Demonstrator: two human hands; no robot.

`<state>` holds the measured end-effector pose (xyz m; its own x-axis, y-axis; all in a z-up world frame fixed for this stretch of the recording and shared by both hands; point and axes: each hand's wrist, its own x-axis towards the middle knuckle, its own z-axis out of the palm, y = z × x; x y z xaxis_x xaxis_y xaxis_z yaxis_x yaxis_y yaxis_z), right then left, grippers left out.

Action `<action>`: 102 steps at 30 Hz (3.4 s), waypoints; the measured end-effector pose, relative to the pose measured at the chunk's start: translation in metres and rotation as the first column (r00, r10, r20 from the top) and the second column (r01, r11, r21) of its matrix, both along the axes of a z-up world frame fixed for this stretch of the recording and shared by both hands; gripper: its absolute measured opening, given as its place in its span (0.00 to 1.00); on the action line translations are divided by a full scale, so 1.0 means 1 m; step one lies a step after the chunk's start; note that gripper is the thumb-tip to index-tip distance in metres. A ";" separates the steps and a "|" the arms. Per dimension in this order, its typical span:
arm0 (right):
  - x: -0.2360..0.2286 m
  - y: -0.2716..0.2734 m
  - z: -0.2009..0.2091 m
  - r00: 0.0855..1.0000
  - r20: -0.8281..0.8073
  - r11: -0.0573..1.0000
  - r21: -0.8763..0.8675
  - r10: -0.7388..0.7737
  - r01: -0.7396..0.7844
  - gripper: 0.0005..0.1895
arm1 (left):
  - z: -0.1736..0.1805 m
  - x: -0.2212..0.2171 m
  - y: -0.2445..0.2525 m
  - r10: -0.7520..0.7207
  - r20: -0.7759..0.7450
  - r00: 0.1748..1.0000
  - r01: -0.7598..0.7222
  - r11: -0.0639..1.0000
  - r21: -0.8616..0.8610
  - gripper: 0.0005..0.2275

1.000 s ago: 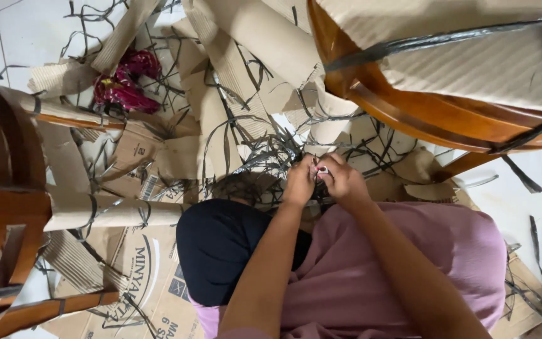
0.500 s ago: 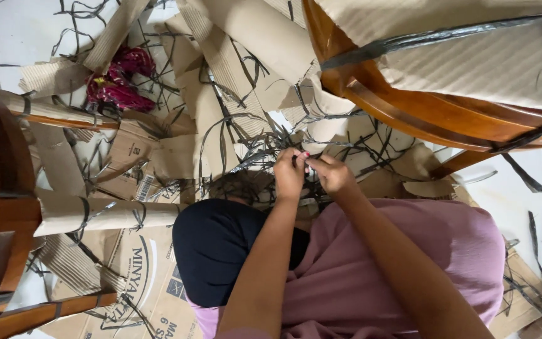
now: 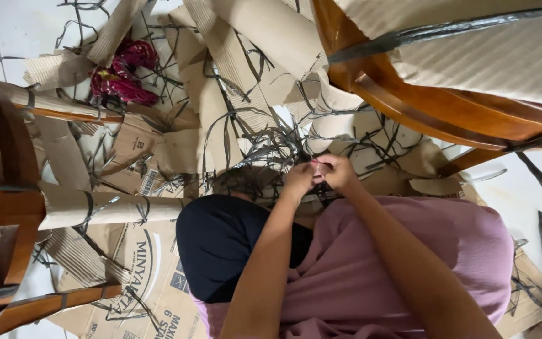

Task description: Securing cardboard packaging to a wooden chair using black plastic wires by threading and twisting them.

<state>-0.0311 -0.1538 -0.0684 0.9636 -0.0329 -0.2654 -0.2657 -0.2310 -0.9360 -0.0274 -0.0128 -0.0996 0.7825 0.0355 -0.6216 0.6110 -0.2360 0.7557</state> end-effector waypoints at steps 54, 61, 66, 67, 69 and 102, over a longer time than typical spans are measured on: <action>0.003 -0.042 0.023 0.991 0.024 0.891 -0.442 0.131 -0.107 0.07 | 0.034 0.030 0.003 0.106 0.083 0.991 -0.106 0.994 0.000 0.11; 0.006 -0.033 0.041 0.990 0.036 0.894 -0.436 0.133 -0.104 0.08 | 0.026 0.035 0.010 0.024 0.129 0.991 -0.035 0.996 0.086 0.10; 0.022 -0.035 -0.011 0.972 0.162 0.908 -0.408 0.172 -0.093 0.07 | 0.023 0.037 0.010 -0.023 0.081 0.996 0.013 0.992 0.123 0.12; 0.022 -0.034 -0.008 0.972 0.160 0.908 -0.408 0.170 -0.092 0.07 | 0.029 0.038 0.009 -0.026 0.078 0.997 0.016 0.992 0.123 0.12; 0.021 -0.031 -0.001 0.979 0.172 0.937 -0.347 0.113 -0.047 0.05 | 0.041 0.041 0.007 0.045 0.017 0.999 -0.046 0.998 0.044 0.13; 0.015 -0.017 0.031 0.958 -0.275 0.956 0.294 0.083 0.001 0.19 | 0.054 0.037 0.010 -0.023 -0.009 1.000 0.024 0.996 0.087 0.13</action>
